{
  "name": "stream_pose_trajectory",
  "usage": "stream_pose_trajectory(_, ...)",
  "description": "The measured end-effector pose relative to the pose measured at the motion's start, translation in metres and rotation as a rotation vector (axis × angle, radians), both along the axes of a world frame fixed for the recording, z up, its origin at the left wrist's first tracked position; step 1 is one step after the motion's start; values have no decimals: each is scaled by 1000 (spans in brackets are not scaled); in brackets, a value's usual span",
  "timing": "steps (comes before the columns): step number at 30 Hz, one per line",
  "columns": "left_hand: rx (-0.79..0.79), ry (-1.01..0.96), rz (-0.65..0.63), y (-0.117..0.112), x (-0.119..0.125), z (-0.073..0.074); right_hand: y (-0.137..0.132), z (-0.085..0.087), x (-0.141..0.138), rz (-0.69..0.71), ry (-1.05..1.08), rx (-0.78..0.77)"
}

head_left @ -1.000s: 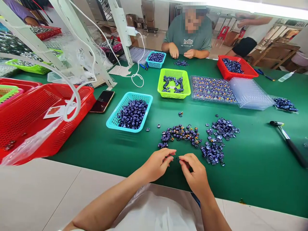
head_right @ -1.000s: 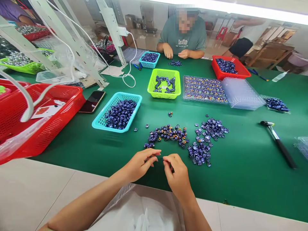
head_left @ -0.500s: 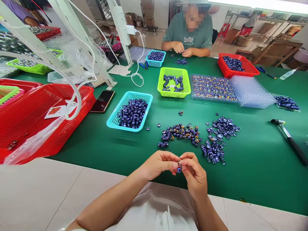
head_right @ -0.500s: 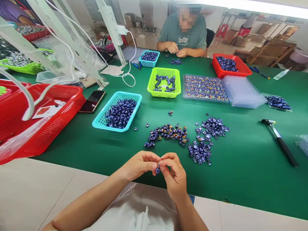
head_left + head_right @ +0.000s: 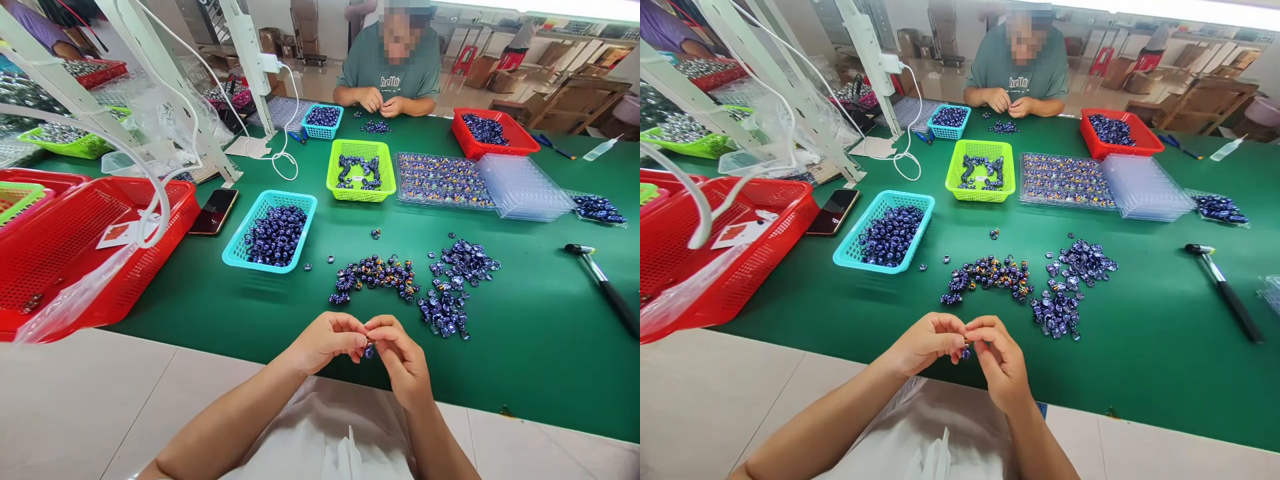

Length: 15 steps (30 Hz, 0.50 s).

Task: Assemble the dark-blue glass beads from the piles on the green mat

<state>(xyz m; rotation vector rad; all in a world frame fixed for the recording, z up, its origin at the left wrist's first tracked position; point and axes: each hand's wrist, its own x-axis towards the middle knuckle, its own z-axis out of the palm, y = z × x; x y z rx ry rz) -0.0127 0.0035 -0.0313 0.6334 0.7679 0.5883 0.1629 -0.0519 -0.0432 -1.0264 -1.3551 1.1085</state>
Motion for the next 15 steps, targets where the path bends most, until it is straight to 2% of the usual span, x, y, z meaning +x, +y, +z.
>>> stream_pose_trajectory(5, 174, 150, 95, -4, 1, 6, 0, 5, 2, -42, -85, -6)
stream_pose_trajectory(8, 224, 180, 176, -10, 5, 11, 1, 7, -3, -53, -104, -77)
stream_pose_trajectory(12, 274, 154, 235, -13, 5, 14, 4, 7, -8, -20, -12, -161)
stream_pose_trajectory(15, 304, 134, 204, -11, 1, 13, 6, 4, -6, 21, 72, -177)
